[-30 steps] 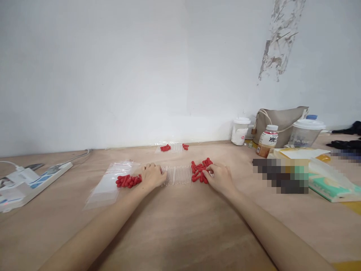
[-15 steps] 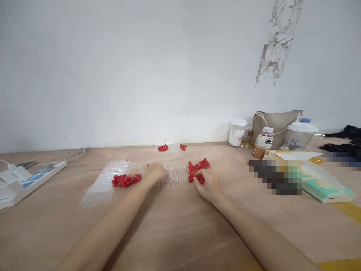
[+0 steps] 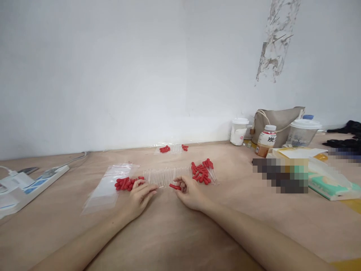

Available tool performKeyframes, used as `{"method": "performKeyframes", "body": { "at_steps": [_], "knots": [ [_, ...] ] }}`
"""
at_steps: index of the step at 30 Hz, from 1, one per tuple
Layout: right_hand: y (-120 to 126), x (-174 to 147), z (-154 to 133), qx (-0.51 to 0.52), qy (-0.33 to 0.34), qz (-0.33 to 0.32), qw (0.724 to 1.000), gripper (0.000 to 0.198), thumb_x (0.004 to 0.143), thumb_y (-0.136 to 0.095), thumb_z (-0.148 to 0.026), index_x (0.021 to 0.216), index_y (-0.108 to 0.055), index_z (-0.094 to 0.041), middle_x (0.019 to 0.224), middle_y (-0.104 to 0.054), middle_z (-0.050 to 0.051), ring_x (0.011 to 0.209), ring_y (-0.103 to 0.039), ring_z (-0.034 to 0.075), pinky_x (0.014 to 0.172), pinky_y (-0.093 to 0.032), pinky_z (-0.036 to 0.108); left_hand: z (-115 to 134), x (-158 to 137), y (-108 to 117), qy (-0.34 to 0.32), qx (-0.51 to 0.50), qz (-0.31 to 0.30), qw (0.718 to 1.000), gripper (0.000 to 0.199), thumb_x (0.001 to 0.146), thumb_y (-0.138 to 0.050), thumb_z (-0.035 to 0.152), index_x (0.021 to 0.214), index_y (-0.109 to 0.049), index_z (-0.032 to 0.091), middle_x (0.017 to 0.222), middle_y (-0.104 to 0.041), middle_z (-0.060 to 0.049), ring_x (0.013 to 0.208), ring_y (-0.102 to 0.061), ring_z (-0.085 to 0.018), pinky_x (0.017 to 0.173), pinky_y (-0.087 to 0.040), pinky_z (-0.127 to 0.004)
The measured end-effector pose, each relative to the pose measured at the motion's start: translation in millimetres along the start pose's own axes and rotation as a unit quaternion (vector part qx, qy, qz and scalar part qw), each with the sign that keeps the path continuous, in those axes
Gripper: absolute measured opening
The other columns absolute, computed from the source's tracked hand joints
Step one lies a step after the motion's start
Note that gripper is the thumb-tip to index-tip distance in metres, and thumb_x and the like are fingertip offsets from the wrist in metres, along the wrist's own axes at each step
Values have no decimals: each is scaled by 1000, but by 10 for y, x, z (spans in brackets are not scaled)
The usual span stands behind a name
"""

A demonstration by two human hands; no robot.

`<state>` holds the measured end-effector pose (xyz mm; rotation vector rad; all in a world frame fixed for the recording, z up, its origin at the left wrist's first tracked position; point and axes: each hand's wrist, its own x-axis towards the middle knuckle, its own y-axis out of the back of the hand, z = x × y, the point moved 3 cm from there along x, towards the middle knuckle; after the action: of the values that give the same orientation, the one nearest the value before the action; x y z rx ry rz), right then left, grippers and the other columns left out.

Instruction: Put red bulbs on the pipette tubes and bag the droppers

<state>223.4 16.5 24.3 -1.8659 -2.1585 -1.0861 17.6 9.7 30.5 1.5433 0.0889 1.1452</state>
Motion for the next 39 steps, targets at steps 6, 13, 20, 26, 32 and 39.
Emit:
{"method": "performKeyframes", "body": {
  "at_steps": [6, 13, 20, 26, 32, 39],
  "knots": [
    [-74, -19, -39, -28, 30, 6, 999, 20, 71, -51, -13, 85, -63, -20, 79, -57, 4, 72, -53, 15, 65, -43, 28, 29, 29, -9, -9, -17, -2, 1000, 19, 88, -41, 26, 94, -59, 23, 83, -67, 0, 73, -59, -14, 89, -31, -39],
    [-88, -32, -59, -25, 44, -14, 999, 13, 71, -56, -16, 81, -64, -19, 75, -58, 3, 68, -53, 13, 63, -44, 27, 61, 27, -12, -38, -21, 3, 999, 16, 87, -43, 23, 93, -58, 23, 83, -67, 0, 73, -59, -13, 91, -30, -38],
    [-87, -45, -89, 0, 82, -38, 996, 13, 76, -54, -20, 85, -64, -20, 78, -58, 3, 71, -54, 12, 65, -44, 25, 101, 34, -5, -69, -19, 13, 997, 15, 86, -47, 19, 95, -58, 22, 83, -67, 0, 71, -59, -12, 86, -32, -36],
    [-114, -32, -77, -2, 97, -47, 994, 15, 76, -57, -22, 87, -66, -21, 80, -63, 3, 72, -57, 13, 67, -45, 25, 130, 32, -2, -113, -30, 29, 993, 15, 85, -48, 17, 96, -58, 21, 83, -67, 0, 71, -59, -12, 82, -31, -35],
    [-135, -41, -54, 5, 121, -56, 991, 12, 78, -55, -23, 83, -66, -21, 77, -66, 1, 70, -59, 12, 66, -44, 23, 155, 34, -13, -129, -28, 12, 991, 17, 86, -46, 15, 97, -57, 20, 81, -66, -1, 69, -57, -12, 76, -31, -32],
    [-130, -77, -54, -15, 136, -65, 988, 13, 79, -53, -25, 79, -64, -19, 74, -64, 2, 68, -56, 12, 64, -43, 23, 145, 20, -40, -134, -12, 4, 991, 17, 87, -44, 14, 98, -55, 19, 82, -66, -2, 70, -57, -13, 70, -29, -31]
  ]
}}
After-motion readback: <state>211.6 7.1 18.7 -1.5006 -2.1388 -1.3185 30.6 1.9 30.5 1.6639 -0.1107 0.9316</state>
